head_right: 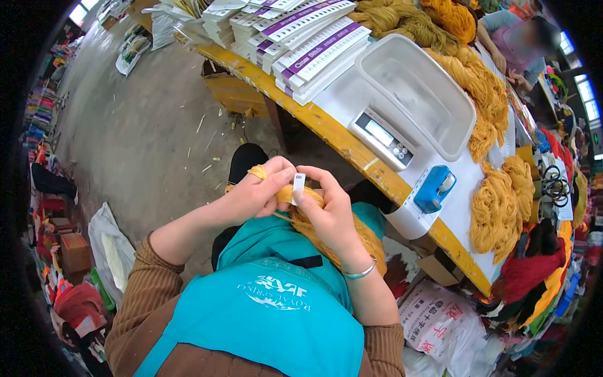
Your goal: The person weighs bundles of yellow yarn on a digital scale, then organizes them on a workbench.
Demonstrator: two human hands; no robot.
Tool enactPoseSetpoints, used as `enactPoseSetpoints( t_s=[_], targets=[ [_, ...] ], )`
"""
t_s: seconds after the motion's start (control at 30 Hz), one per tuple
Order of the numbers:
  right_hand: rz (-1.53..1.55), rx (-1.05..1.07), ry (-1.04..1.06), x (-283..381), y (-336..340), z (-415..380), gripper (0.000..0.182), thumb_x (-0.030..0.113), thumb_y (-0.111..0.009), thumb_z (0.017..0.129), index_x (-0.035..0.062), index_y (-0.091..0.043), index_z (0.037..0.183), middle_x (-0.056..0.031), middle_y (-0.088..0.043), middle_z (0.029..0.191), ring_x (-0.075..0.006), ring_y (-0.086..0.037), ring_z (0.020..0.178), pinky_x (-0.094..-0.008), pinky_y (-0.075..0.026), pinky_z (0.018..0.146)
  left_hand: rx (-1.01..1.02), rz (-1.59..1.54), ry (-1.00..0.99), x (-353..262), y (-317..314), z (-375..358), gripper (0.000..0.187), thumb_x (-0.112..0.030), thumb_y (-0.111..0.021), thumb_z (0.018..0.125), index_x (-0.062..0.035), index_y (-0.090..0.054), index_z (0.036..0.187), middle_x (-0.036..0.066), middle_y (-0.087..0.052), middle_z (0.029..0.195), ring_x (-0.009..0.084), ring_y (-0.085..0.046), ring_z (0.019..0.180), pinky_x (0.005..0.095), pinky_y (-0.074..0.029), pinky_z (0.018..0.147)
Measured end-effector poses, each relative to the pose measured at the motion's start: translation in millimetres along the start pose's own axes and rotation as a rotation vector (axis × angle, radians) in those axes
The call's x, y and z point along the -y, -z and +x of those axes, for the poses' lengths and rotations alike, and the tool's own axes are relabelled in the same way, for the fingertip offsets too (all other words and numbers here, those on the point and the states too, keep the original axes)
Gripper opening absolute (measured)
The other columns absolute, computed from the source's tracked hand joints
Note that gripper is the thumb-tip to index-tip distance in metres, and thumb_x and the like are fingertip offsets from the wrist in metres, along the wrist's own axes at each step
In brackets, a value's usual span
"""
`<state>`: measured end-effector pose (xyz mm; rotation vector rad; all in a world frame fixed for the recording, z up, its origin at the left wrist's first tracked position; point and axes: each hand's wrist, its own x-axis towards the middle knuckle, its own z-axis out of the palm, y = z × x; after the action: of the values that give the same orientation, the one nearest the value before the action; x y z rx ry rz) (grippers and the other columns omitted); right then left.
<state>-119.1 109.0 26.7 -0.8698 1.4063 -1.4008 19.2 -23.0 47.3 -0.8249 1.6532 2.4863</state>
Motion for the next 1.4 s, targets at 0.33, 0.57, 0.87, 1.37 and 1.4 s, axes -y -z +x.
enactPoseSetpoints(
  t_s=[0.33, 0.57, 0.87, 1.37, 1.4],
  targets=[
    [0.733, -0.114, -0.24, 2, -7, -10, 0.032, 0.007, -0.053, 0.097, 0.0056, -0.048, 0.13, 0.003, -0.047, 0.066, -0.0031, -0.033, 0.049, -0.02, -0.024, 0.045, -0.192, 1.099, -0.637, 23, 3, 3, 0.022, -0.028, -0.056, 0.097, -0.008, -0.06, 0.105, 0.011, -0.064, 0.095, 0.0308, -0.065, 0.081, 0.0405, -0.053, 0.071],
    [0.377, 0.186, -0.111, 7, 14, -11, 0.034, -0.001, -0.062, 0.081, 0.0023, -0.056, 0.114, -0.0014, -0.06, 0.095, -0.006, -0.049, 0.066, -0.021, -0.038, 0.056, 0.191, 0.61, -0.363, 6, 16, 6, 0.021, -0.025, -0.056, 0.099, -0.0039, -0.06, 0.096, 0.001, -0.055, 0.075, 0.012, -0.05, 0.066, 0.0308, -0.043, 0.059],
    [-0.156, 0.141, 0.317, -22, 23, -4, 0.011, -0.003, -0.071, 0.082, 0.003, -0.069, 0.092, -0.0005, -0.057, 0.075, -0.0072, -0.051, 0.067, -0.0247, -0.038, 0.058, 0.291, 0.036, 0.075, 13, 17, 12, 0.02, -0.03, -0.052, 0.102, -0.0098, -0.055, 0.098, -0.008, -0.043, 0.072, 0.0017, -0.036, 0.062, 0.0191, -0.027, 0.05],
    [0.285, -0.195, 0.111, -12, 9, -32, 0.04, 0.008, -0.059, 0.095, 0.0034, -0.046, 0.133, -0.0084, -0.065, 0.104, -0.0136, -0.062, 0.088, -0.0256, -0.05, 0.078, -0.084, 0.048, -0.498, 34, -21, 16, 0.006, -0.009, -0.058, 0.098, -0.0038, -0.056, 0.096, -0.001, -0.059, 0.078, 0.0032, -0.053, 0.069, 0.0201, -0.044, 0.062],
    [0.074, -0.278, 0.138, -13, 20, -38, 0.037, 0.008, -0.058, 0.094, 0.001, -0.05, 0.13, -0.0103, -0.066, 0.109, -0.0149, -0.062, 0.097, -0.0293, -0.049, 0.088, -0.107, 0.119, -0.487, 33, -18, 16, 0.007, -0.01, -0.059, 0.097, -0.0044, -0.057, 0.094, -0.002, -0.058, 0.078, 0.002, -0.05, 0.067, 0.0193, -0.041, 0.059]
  ],
)
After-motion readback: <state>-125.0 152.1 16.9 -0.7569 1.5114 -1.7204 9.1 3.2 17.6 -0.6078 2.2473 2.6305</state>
